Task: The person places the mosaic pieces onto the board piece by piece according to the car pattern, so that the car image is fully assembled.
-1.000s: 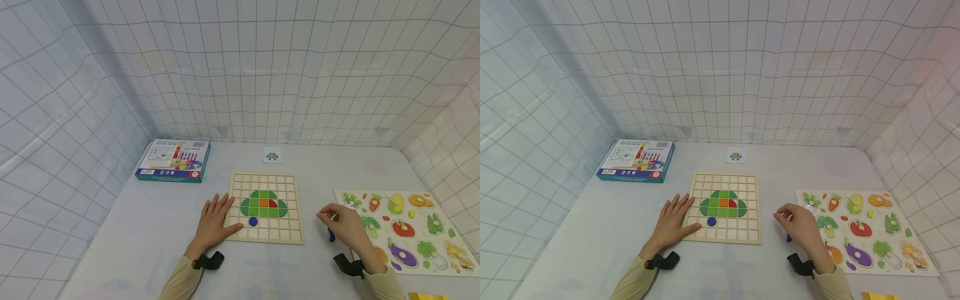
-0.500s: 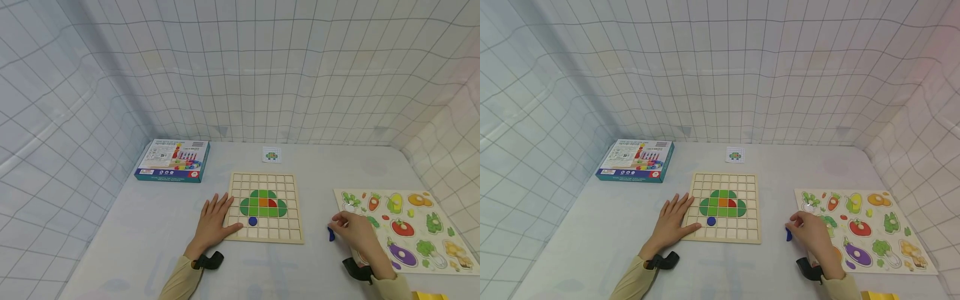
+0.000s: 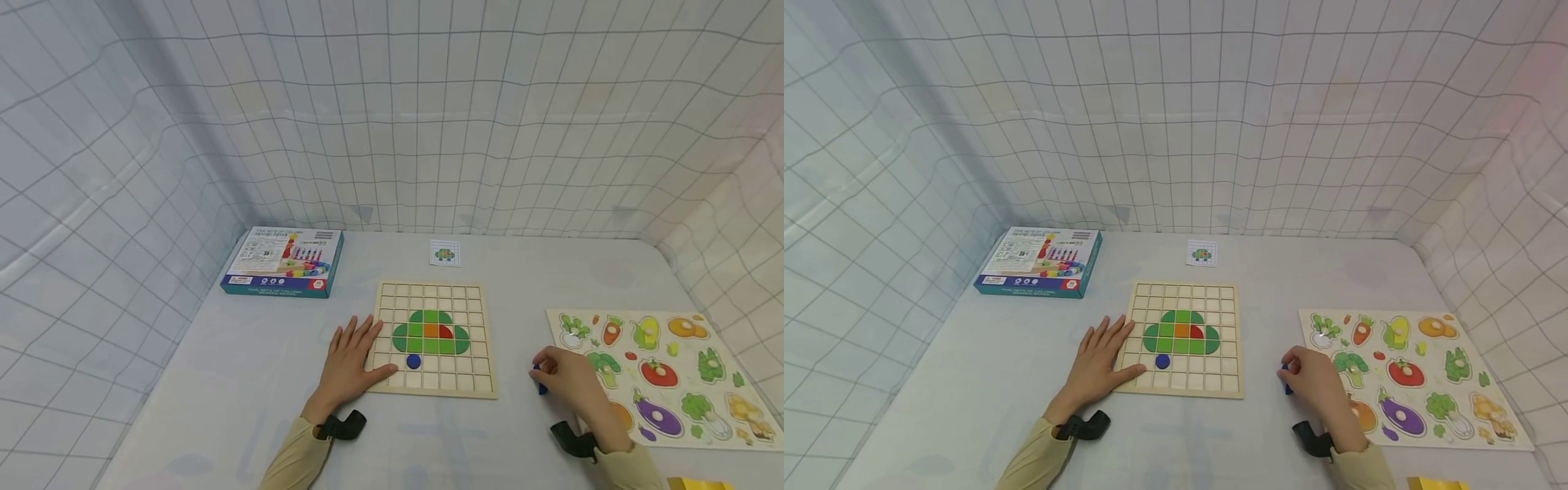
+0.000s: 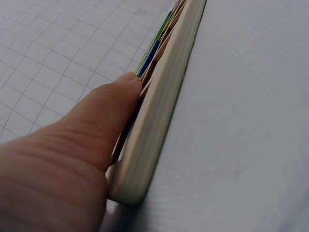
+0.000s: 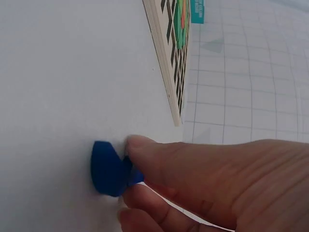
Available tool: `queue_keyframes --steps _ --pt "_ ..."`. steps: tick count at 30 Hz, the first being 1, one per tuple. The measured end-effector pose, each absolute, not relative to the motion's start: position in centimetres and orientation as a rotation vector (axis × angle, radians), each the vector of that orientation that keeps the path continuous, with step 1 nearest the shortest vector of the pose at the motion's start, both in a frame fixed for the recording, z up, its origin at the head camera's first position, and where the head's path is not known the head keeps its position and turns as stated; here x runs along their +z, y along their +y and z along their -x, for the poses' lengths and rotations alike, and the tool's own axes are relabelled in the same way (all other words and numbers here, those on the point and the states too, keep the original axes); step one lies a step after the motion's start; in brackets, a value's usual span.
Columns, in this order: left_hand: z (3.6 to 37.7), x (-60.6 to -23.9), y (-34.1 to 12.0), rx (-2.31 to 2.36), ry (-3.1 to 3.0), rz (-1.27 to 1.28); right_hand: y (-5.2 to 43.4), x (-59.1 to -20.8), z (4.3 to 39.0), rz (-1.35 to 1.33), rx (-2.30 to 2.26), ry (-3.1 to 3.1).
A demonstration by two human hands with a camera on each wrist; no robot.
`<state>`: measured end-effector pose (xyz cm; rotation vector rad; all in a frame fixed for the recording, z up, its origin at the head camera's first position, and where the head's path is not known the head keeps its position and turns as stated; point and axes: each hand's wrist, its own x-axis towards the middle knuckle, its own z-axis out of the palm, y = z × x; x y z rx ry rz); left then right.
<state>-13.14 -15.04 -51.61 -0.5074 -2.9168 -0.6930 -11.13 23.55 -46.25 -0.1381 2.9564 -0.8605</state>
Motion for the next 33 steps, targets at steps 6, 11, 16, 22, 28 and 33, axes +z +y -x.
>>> queue_keyframes --steps 6,11,16,22,28,33 --pt "13.2 -51.5 -15.0 -0.695 -2.920 0.504 23.2 -46.4 11.4 0.173 -0.867 2.948" --pt "13.2 -51.5 -14.9 -0.687 -2.937 0.498 23.5 -46.3 11.5 0.186 -0.848 2.896" --pt "13.2 -51.6 -14.9 -0.683 -2.914 0.509 23.9 -46.2 11.7 0.233 -0.829 2.863" --pt "13.1 -51.5 -14.9 -0.693 -2.917 0.503 23.9 -46.5 12.0 0.265 -0.886 2.870" --pt "13.0 -51.4 -15.0 -0.693 -2.927 0.498 23.5 -46.9 12.3 0.258 -0.908 2.897" --pt "13.0 -51.4 -15.0 -0.682 -2.934 0.495 23.5 -46.5 12.1 0.266 -0.891 2.859"
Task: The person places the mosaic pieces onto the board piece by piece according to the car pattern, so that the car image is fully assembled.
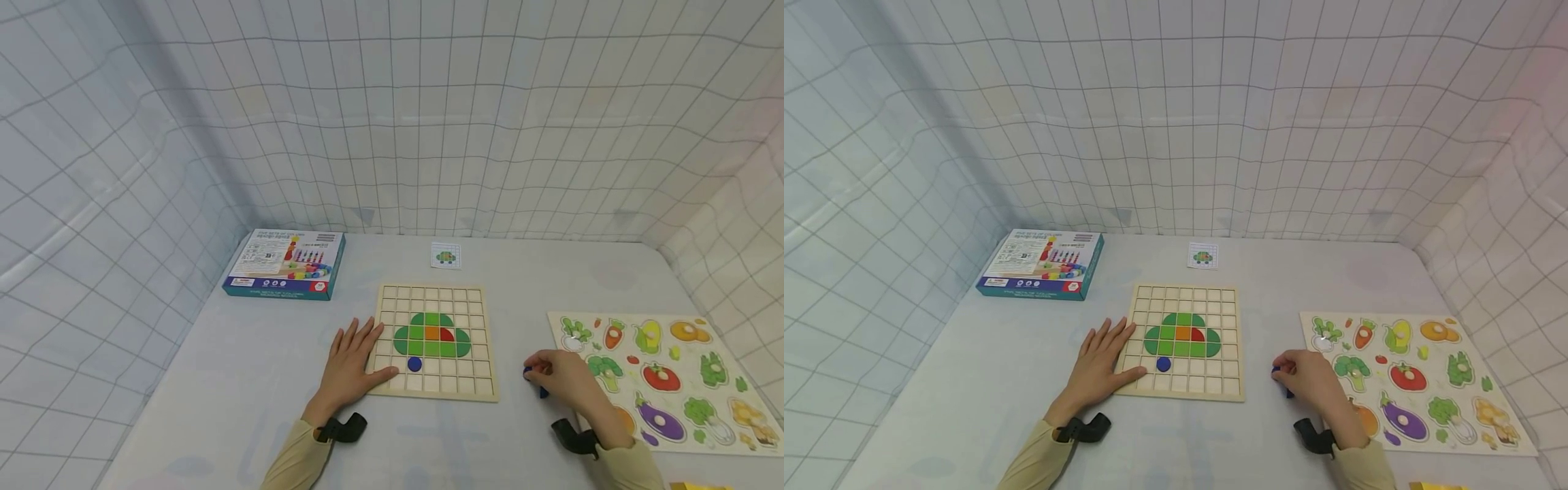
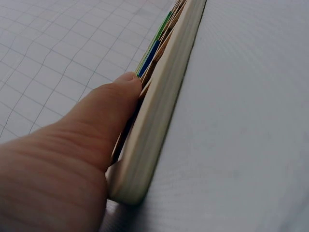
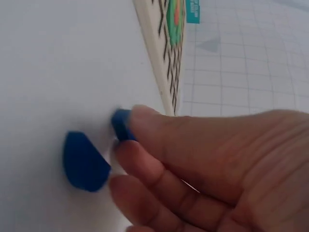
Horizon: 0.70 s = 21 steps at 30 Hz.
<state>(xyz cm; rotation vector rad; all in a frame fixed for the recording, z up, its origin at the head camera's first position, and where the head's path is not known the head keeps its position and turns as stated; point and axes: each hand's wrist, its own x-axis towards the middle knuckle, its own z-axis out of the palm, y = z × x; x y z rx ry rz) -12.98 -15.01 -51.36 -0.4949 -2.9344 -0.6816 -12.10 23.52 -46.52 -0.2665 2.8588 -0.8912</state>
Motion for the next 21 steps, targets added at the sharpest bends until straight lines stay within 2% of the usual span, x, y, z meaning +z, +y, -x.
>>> queue_keyframes --steps 21 --pt "13.04 -51.48 -15.04 -0.693 -2.937 0.491 24.39 -46.22 12.37 0.361 -0.807 2.823"
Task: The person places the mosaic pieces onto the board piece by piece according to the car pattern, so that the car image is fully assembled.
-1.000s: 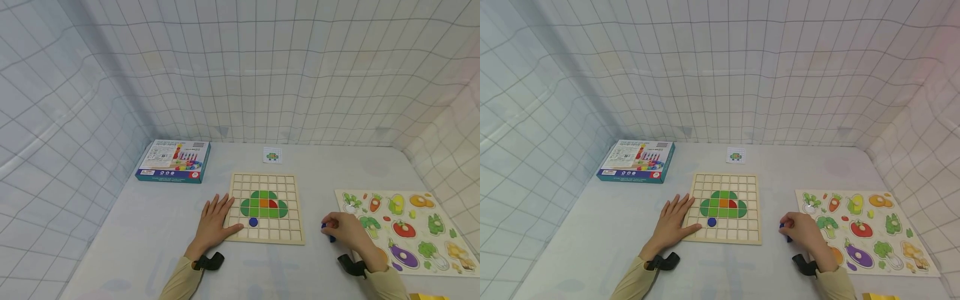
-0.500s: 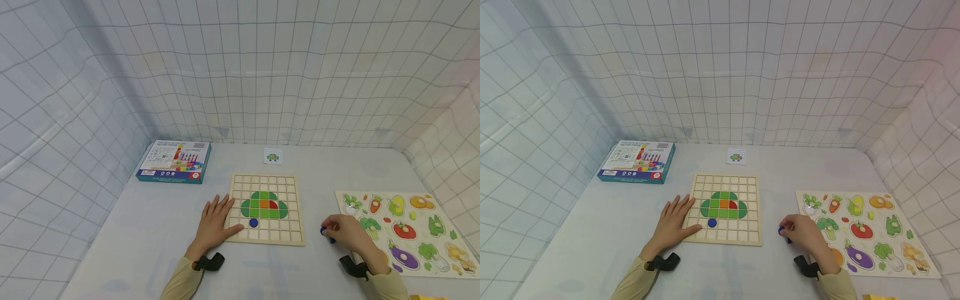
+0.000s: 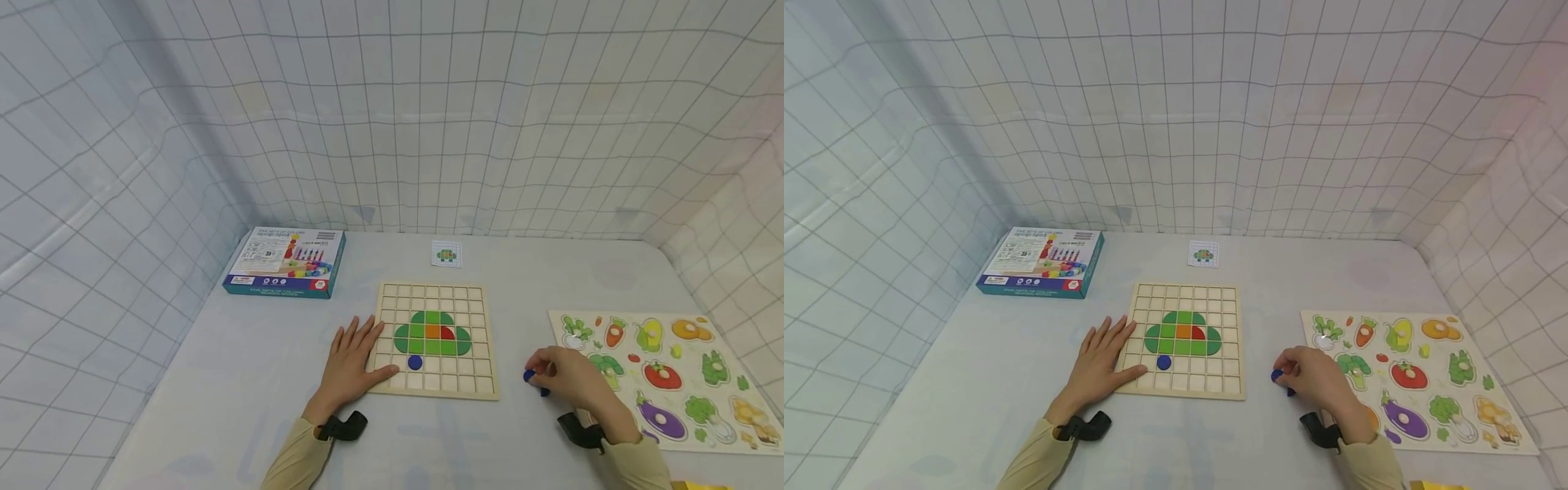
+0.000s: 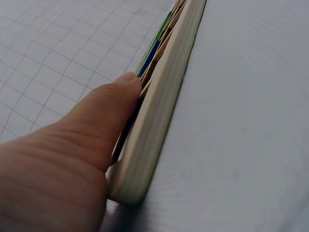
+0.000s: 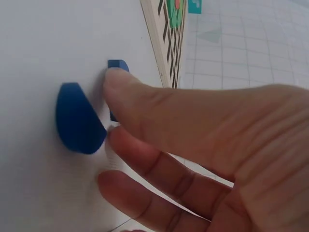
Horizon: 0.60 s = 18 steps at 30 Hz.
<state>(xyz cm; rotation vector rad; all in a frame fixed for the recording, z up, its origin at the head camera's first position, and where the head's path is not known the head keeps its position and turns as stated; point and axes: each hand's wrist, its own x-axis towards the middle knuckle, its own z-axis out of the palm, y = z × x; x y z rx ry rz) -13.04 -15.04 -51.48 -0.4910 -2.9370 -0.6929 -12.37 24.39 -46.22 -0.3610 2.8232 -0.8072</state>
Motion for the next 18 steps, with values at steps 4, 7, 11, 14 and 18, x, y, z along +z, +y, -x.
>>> queue_keyframes --steps 4,7,11,14,18 --pt "13.04 -51.48 -15.06 -0.693 -2.938 0.493 24.24 -46.33 12.41 0.373 -0.778 2.854" --pt "13.06 -51.44 -15.06 -0.692 -2.941 0.494 24.05 -46.29 12.48 0.362 -0.760 2.855" --pt "13.07 -51.40 -15.05 -0.683 -2.931 0.498 23.75 -46.31 12.63 0.355 -0.746 2.852" --pt "13.05 -51.35 -15.03 -0.682 -2.926 0.498 23.57 -46.32 12.73 0.368 -0.751 2.845" --pt "12.98 -51.24 -15.01 -0.685 -2.936 0.496 23.39 -46.22 12.69 0.383 -0.788 2.821"
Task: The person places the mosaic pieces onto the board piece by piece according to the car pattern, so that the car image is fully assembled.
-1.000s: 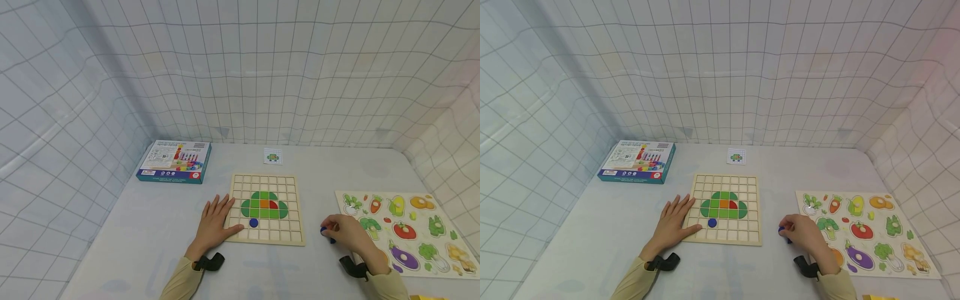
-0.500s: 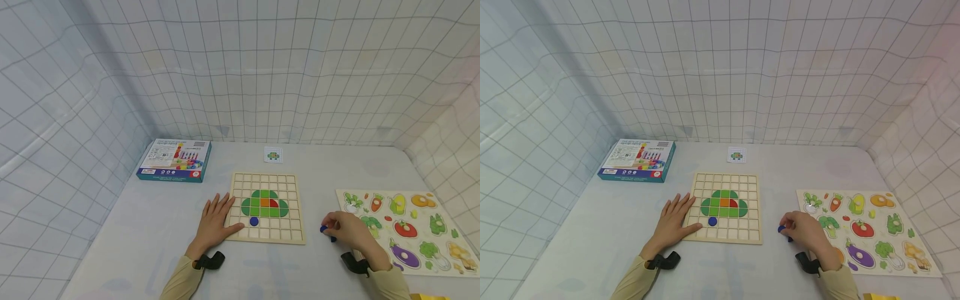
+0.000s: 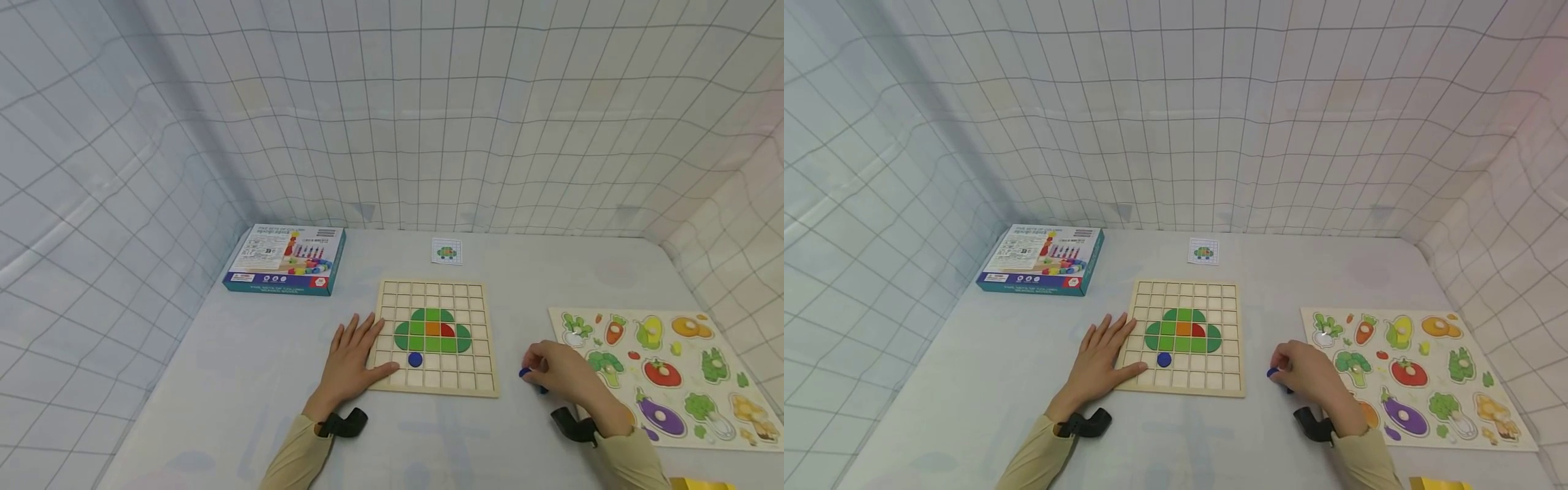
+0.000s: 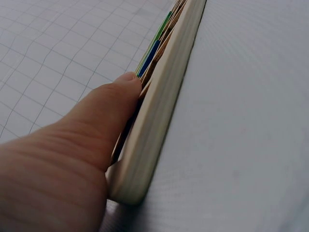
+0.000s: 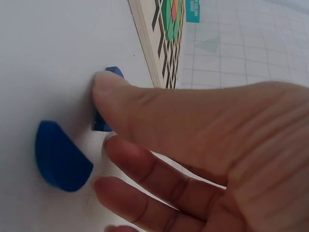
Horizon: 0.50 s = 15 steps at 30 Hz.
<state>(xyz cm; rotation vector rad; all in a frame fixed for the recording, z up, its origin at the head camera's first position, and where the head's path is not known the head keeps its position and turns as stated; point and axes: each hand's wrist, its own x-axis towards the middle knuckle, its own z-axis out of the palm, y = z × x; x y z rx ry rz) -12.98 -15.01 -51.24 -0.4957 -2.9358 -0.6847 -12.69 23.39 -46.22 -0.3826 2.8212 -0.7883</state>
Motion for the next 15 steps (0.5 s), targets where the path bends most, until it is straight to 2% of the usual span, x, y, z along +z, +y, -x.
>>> queue_keyframes --steps 15 --pt "13.1 -51.3 -15.0 -0.689 -2.941 0.497 21.0 -46.4 13.0 0.477 -0.952 2.837"
